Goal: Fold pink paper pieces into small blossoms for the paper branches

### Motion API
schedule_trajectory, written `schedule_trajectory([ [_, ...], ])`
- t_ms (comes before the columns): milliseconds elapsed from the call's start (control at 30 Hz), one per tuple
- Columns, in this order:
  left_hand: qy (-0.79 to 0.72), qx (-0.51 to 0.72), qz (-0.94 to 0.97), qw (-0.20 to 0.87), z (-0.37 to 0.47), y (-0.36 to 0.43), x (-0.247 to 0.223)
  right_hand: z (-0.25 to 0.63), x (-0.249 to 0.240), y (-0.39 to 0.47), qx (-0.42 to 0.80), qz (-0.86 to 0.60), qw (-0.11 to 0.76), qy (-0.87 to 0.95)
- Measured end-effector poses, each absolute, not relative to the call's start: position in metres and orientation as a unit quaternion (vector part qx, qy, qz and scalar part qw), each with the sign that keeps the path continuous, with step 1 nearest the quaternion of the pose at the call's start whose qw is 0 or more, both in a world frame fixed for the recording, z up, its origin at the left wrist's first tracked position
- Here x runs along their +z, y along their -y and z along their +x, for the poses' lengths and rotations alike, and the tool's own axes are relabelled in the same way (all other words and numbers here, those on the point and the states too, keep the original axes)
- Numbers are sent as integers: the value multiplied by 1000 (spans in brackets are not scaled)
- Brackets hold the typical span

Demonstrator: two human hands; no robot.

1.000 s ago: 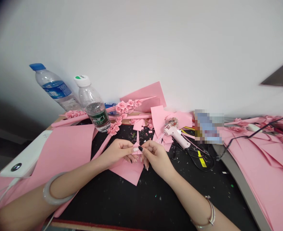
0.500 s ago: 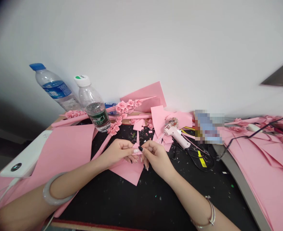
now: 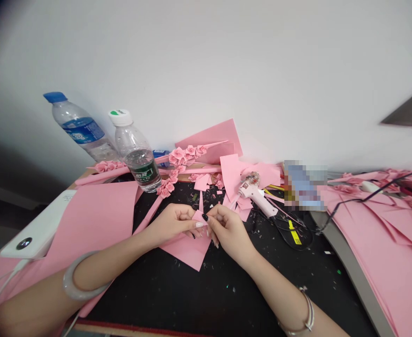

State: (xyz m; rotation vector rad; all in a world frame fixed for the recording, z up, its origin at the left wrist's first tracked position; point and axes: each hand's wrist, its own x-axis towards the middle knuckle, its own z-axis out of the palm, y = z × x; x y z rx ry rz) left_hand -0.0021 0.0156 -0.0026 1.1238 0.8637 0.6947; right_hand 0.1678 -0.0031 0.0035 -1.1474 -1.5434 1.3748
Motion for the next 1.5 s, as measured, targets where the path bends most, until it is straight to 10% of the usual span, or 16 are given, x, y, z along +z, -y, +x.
schedule_trajectory([
  [767,-341,269,530,728,-2,-14,2,170,3,2,507,-475,383,609],
  [1500,-338,291,460,768,-2,-13,-2,174,6,3,232,-447,439,744],
])
